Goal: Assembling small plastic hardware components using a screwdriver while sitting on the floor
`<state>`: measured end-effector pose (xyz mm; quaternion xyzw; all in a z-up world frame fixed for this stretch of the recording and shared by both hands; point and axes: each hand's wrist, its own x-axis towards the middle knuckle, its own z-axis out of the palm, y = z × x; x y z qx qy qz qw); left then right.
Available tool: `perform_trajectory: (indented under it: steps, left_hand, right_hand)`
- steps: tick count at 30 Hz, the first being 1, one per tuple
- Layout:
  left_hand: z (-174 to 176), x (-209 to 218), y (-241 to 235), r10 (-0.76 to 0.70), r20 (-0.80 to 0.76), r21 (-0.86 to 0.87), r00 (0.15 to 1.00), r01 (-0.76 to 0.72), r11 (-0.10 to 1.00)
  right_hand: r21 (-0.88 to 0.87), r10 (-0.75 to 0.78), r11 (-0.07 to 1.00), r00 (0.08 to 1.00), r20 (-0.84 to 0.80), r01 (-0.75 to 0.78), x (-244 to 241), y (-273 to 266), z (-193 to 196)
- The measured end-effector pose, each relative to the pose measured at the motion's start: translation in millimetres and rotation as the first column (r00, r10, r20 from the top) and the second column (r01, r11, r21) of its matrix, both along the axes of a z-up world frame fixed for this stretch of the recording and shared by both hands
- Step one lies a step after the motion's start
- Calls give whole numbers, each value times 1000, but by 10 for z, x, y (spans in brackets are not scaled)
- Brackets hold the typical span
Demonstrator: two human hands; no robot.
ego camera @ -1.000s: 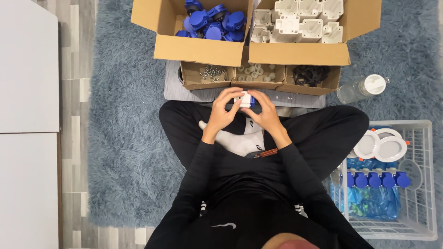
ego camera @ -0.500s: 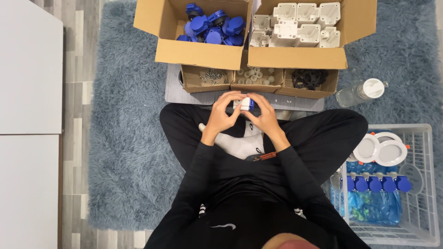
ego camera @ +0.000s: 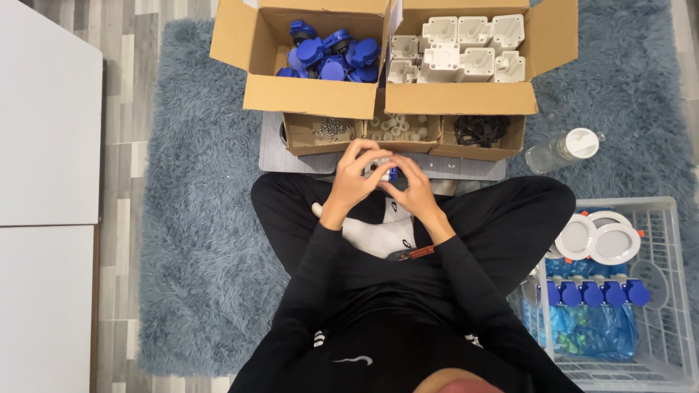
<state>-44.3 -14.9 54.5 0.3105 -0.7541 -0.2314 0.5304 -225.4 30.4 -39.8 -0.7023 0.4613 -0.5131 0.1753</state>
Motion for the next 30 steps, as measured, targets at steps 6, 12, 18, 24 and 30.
perform_trajectory:
  steps: [6,12,18,24,30]
  left_hand:
    - [245,-366,-362,76,65,-221,995,-60,973]
    - [221,-246,-139,25,61,-176,998,-14,984]
    - [-234,59,112,10,224,-117,975,16,993]
    - [-505,40,90,-9,189,-43,982,18,999]
    - [-751,-16,48,-23,131,-24,991,26,999]
  right_hand:
    - [9,-4,1000,1000,11,4,26,11,97]
    - [-6,10,1000,1000,-3,-10,8,-13,2]
    - [51,58,997,998,-34,-56,-69,7,61]
    - [67,7,998,923,-384,21,-514,648,313]
    - [469,423,881,538,-729,-57,-1261,1328,-444]
